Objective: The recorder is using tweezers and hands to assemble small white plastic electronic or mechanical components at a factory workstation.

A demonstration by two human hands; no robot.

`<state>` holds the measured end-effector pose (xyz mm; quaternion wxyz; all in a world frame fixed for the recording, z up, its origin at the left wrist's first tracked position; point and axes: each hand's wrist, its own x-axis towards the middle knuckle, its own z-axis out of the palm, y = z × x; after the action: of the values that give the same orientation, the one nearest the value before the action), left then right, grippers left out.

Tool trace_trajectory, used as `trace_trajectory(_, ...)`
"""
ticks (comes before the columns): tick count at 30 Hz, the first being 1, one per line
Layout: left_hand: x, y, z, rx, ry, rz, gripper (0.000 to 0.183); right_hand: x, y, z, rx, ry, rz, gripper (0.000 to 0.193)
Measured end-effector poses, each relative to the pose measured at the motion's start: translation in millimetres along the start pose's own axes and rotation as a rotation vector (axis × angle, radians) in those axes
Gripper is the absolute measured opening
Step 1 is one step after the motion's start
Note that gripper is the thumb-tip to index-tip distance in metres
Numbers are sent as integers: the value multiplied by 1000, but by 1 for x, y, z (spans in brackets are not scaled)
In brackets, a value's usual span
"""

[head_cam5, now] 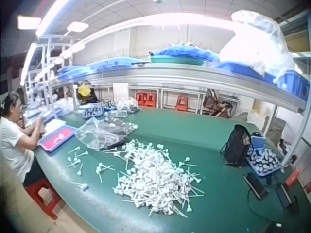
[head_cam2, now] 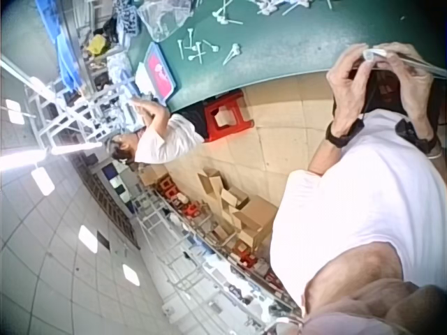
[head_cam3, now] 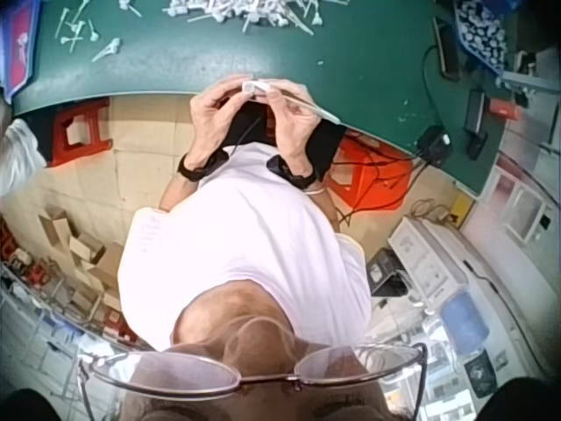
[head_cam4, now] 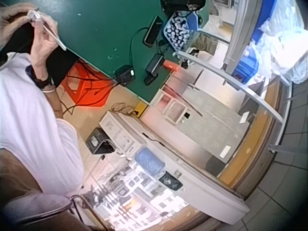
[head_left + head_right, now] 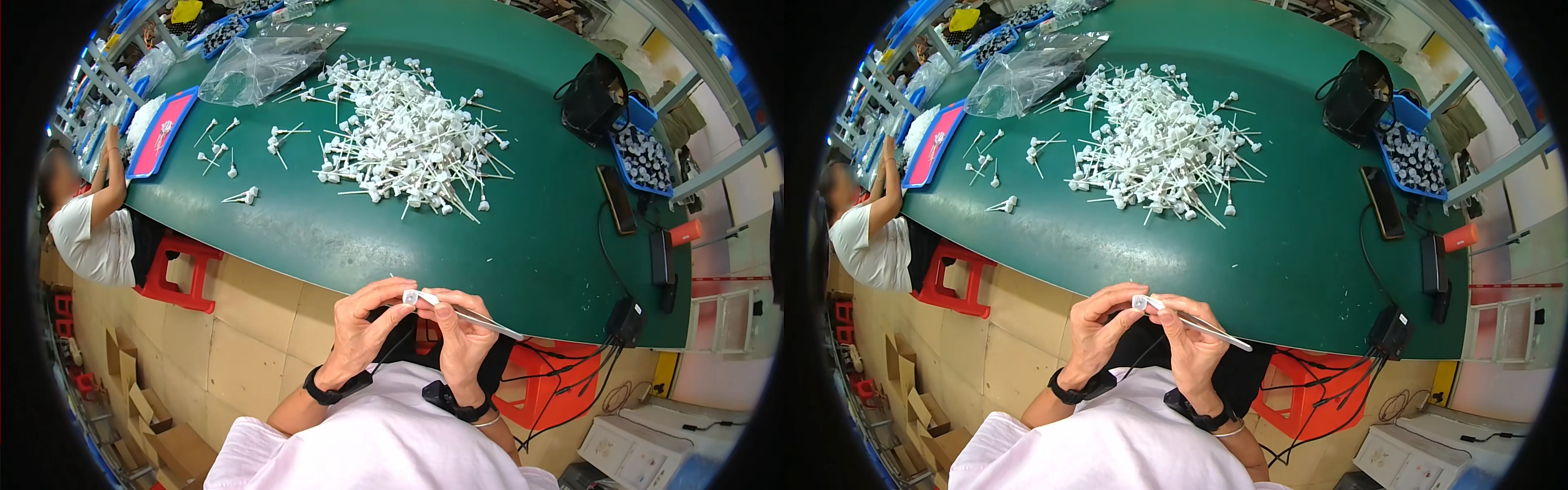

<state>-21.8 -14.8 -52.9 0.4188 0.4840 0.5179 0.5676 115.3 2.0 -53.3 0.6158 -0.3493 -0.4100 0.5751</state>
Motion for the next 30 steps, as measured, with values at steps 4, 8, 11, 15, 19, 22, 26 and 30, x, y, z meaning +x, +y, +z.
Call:
trace_trajectory(4, 0, 1, 0, 5, -2, 2, 20, -2, 1, -1, 19, -2, 2, 16)
trace_trajectory(8, 1, 3, -1, 54, -16, 36, 20, -1, 1, -3, 3, -22, -5, 16)
trace_trajectory(11, 1, 2, -1, 93, -22, 62, 20, -1, -1, -4, -18, -50, 0, 15)
trace_trajectory(15, 2, 3, -2, 130, -39, 93, 21, -1, -2, -5, -21, -40, 12, 16)
trace_trajectory(19, 2, 5, -2, 141, -51, 95, 21, -1, -3, -5, 2, -30, 29, 16)
trace_trajectory(22, 2, 7, -2, 137, -59, 83, 21, 0, -4, -4, 11, -26, 28, 17)
trace_trajectory(26, 2, 7, -2, 143, -68, 82, 21, 0, -4, -5, 20, -29, 24, 17)
trace_trajectory(30, 3, 6, -2, 148, -65, 103, 21, 1, -5, -5, 30, -29, 31, 17)
